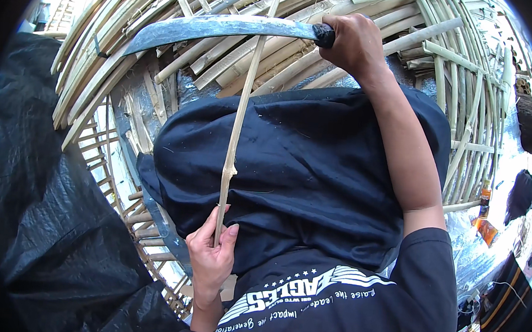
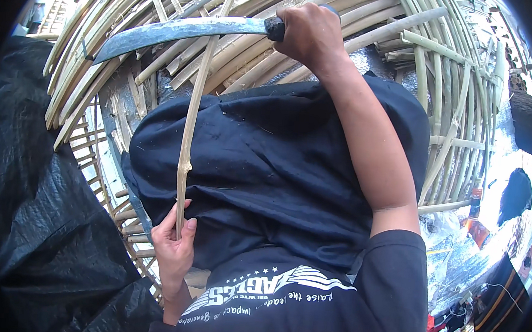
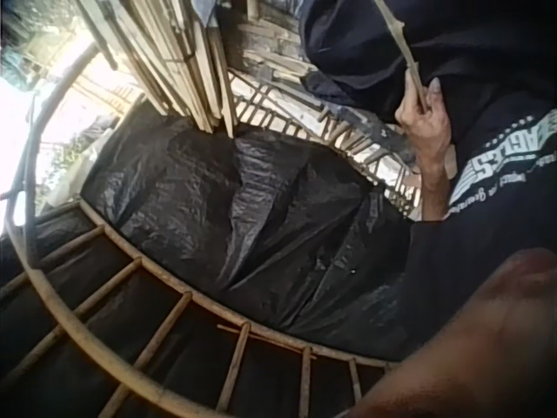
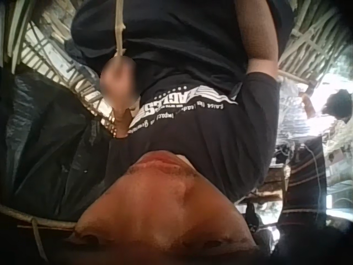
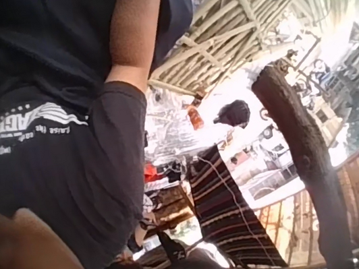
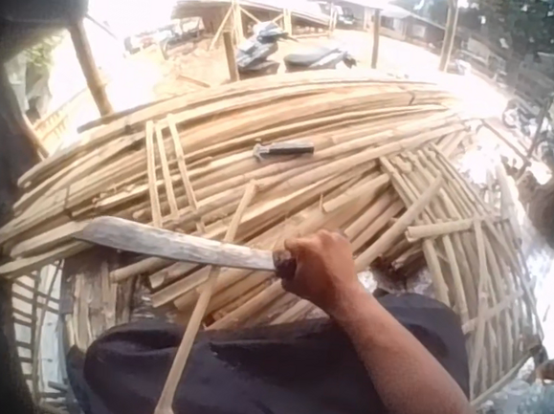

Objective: The person strips layers off a thin piece of bamboo using a large blade, repeatedly running the blade down the length of the bamboo while holding it against their lap.

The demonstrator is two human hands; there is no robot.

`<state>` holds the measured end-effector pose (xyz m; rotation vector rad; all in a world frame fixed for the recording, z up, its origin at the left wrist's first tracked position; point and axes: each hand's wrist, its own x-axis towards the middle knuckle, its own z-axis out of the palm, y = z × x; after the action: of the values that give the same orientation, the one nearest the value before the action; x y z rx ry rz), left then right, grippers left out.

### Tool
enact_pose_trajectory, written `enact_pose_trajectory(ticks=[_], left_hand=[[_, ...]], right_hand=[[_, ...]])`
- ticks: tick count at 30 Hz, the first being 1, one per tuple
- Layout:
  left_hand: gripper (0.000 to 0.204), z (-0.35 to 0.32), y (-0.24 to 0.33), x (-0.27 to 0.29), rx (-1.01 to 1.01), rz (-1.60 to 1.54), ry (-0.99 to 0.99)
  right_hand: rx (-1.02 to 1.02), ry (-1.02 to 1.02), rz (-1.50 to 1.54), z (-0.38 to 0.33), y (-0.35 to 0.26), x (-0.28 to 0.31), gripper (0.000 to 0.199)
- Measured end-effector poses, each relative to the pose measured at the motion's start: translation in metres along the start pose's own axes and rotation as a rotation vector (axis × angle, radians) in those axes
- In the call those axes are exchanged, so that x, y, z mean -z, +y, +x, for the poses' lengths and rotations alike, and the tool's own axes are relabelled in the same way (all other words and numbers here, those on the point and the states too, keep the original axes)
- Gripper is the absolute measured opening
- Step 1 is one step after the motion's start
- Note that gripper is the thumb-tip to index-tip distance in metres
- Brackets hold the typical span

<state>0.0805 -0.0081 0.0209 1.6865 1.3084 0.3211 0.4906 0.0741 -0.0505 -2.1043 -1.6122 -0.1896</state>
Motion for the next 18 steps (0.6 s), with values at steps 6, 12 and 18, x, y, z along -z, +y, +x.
enact_pose_trajectory(ticks=[6, 12, 18], left_hand=[[0.028, -0.027, -0.034, 0.007, -0.003, 0.056, 0.038], [0.022, -0.008, -0.021, 0.001, 0.089, -0.094, 0.076], [0.024, -0.003, -0.026, -0.006, 0.138, -0.101, -0.003]], right_hand=[[-0.352, 0.119, -0.167, 0.013, 0.074, 0.004, 0.030], [-0.286, 0.146, 0.027, 0.008, 0.029, 0.011, 0.033], [-0.204, 0.064, 0.212, -0.009, 0.011, -0.006, 0.031]])
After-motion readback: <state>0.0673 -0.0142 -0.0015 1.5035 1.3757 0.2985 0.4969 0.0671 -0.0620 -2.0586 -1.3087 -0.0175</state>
